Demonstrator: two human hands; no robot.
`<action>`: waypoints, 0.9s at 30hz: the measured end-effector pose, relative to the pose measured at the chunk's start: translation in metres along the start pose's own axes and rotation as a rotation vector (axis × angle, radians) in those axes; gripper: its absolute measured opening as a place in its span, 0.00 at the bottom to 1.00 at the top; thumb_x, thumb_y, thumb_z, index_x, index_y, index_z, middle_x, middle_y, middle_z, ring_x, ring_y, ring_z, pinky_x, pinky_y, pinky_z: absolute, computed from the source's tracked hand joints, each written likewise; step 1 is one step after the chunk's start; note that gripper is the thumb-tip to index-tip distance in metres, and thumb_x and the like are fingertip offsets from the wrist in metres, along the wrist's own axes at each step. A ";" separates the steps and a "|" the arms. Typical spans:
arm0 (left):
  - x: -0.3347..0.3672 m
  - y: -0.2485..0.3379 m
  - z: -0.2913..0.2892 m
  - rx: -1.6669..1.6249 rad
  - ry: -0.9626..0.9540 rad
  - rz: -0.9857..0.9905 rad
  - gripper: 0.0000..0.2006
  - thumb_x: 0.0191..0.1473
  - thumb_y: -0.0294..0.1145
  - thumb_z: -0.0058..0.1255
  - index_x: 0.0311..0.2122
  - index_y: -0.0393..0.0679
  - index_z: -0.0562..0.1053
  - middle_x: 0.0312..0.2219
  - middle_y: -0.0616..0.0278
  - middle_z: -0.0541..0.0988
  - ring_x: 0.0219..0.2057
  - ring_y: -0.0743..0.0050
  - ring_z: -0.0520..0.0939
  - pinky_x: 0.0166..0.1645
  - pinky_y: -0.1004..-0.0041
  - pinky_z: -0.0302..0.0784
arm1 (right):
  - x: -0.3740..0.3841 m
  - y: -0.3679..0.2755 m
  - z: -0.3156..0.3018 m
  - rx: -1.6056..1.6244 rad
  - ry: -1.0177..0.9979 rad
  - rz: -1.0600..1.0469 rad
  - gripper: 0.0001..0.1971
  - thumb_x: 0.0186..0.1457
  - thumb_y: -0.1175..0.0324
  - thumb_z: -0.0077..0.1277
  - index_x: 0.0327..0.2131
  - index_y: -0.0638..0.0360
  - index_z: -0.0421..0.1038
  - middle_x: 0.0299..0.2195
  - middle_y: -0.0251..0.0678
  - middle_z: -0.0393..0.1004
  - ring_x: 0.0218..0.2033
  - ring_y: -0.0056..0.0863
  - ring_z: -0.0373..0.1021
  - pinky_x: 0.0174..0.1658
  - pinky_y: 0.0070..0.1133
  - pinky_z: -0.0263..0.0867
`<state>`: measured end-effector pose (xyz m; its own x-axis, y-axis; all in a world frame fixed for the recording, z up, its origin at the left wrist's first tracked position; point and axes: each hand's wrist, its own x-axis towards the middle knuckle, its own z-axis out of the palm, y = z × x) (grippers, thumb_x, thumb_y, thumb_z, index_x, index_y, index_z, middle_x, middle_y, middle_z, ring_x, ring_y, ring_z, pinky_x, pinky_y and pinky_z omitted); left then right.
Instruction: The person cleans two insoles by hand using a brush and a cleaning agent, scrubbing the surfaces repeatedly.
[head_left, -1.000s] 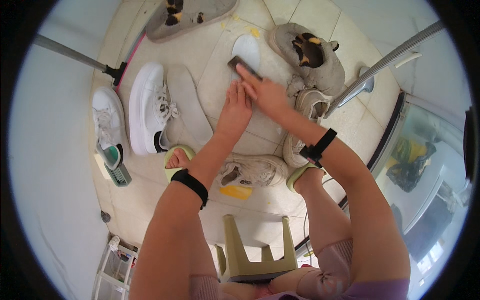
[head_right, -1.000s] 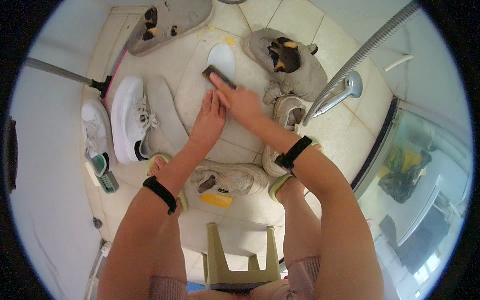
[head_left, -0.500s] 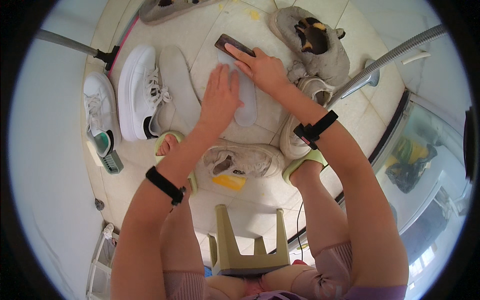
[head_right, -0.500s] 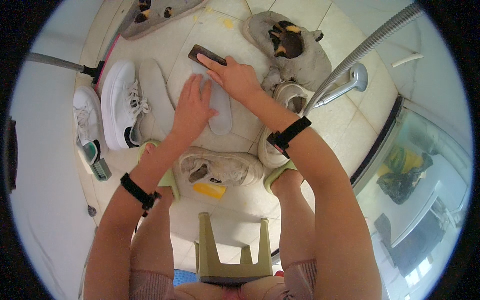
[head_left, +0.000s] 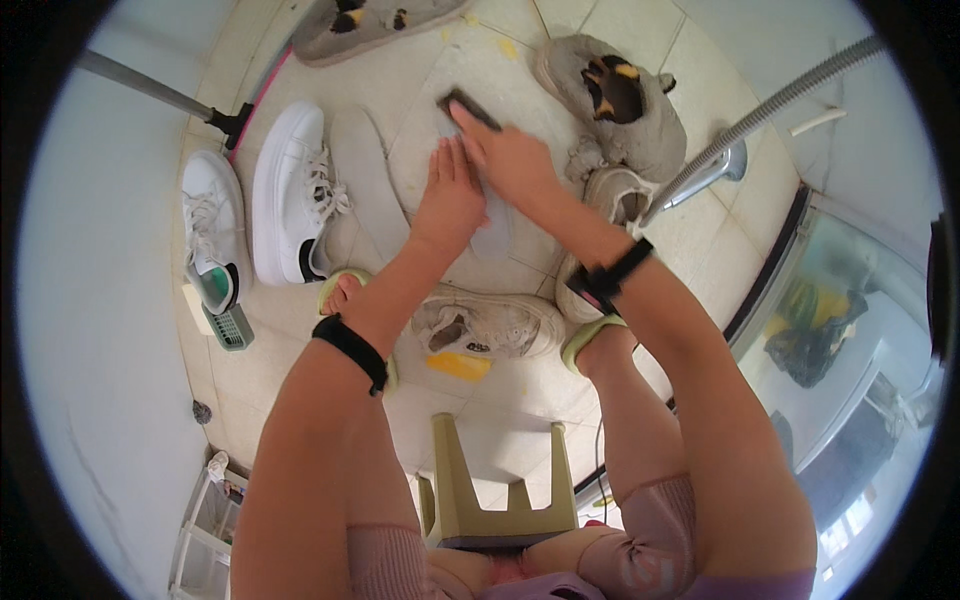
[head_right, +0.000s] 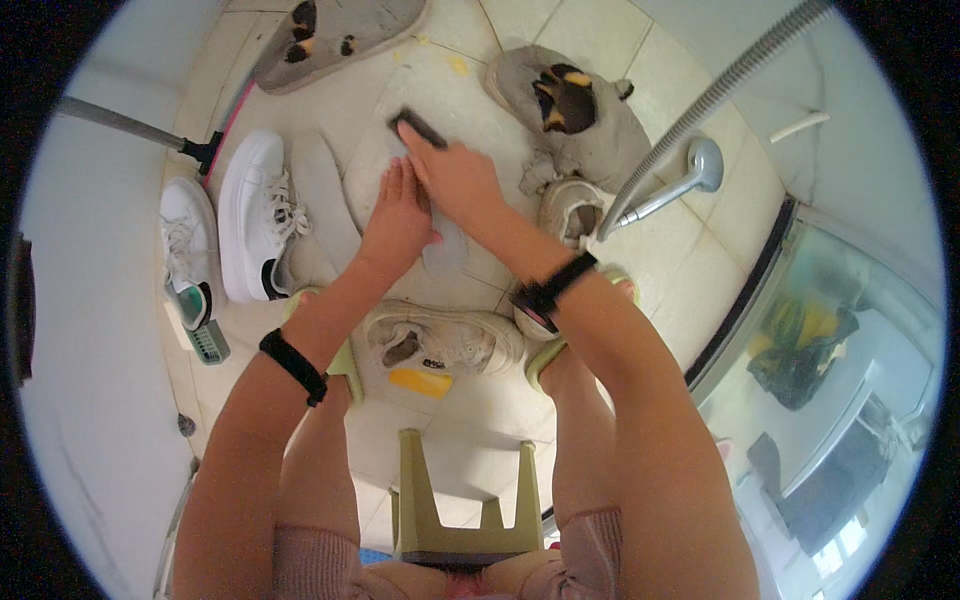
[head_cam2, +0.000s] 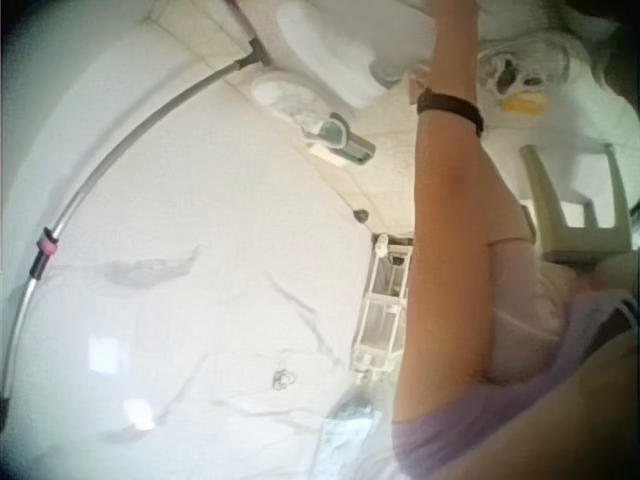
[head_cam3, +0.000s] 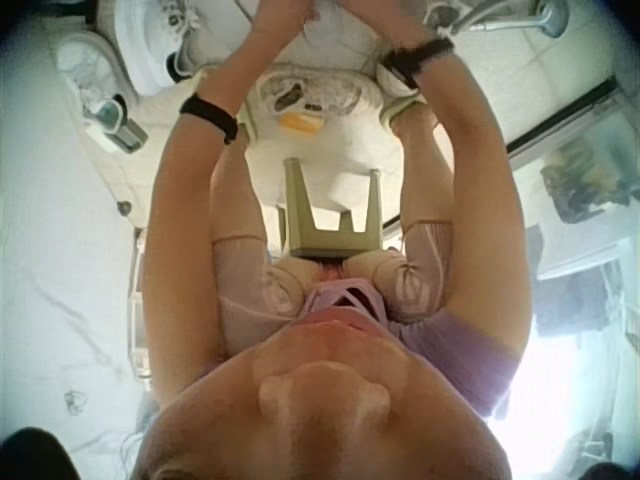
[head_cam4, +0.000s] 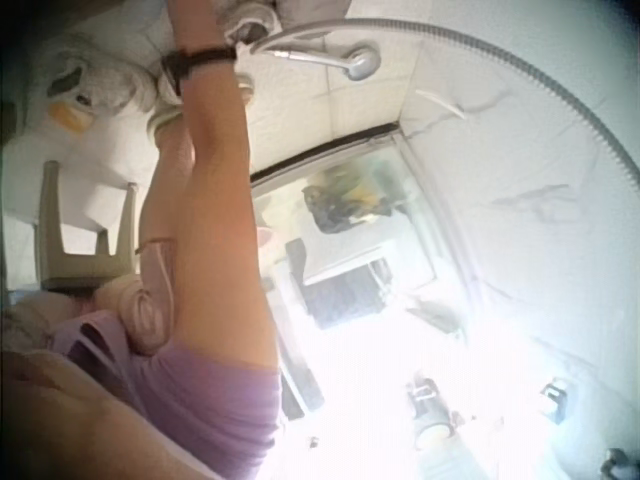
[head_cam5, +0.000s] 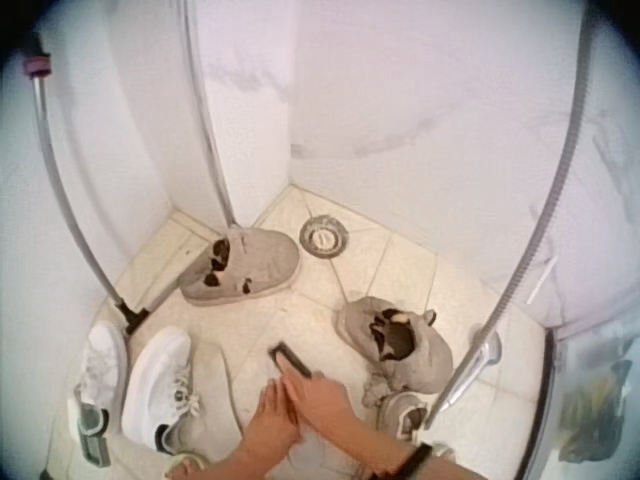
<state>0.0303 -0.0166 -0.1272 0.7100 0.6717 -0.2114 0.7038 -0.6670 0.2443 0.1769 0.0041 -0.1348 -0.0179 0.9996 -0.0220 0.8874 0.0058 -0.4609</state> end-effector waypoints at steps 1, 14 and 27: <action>-0.008 -0.005 0.004 0.066 -0.050 -0.009 0.50 0.39 0.46 0.68 0.61 0.21 0.59 0.62 0.29 0.57 0.65 0.32 0.58 0.70 0.50 0.54 | -0.012 -0.011 0.002 -0.048 -0.101 0.025 0.23 0.64 0.56 0.45 0.62 0.31 0.62 0.23 0.45 0.75 0.23 0.45 0.74 0.26 0.38 0.71; -0.009 -0.010 0.007 0.135 -0.122 -0.014 0.52 0.41 0.48 0.66 0.61 0.17 0.57 0.60 0.25 0.58 0.64 0.27 0.58 0.69 0.48 0.54 | -0.042 -0.024 -0.004 -0.018 -0.207 0.059 0.23 0.64 0.53 0.43 0.63 0.31 0.61 0.24 0.45 0.75 0.24 0.44 0.75 0.26 0.37 0.71; -0.007 -0.003 0.009 0.163 -0.024 -0.018 0.49 0.37 0.50 0.69 0.57 0.20 0.64 0.59 0.27 0.62 0.63 0.29 0.60 0.68 0.47 0.56 | -0.066 -0.002 0.000 -0.002 -0.130 0.107 0.24 0.63 0.52 0.45 0.63 0.28 0.61 0.23 0.45 0.75 0.24 0.45 0.74 0.27 0.37 0.72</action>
<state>0.0232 -0.0222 -0.1349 0.6962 0.6776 -0.2370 0.7095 -0.6996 0.0841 0.1760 -0.0614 -0.1322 0.0176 0.9825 -0.1855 0.8886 -0.1004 -0.4476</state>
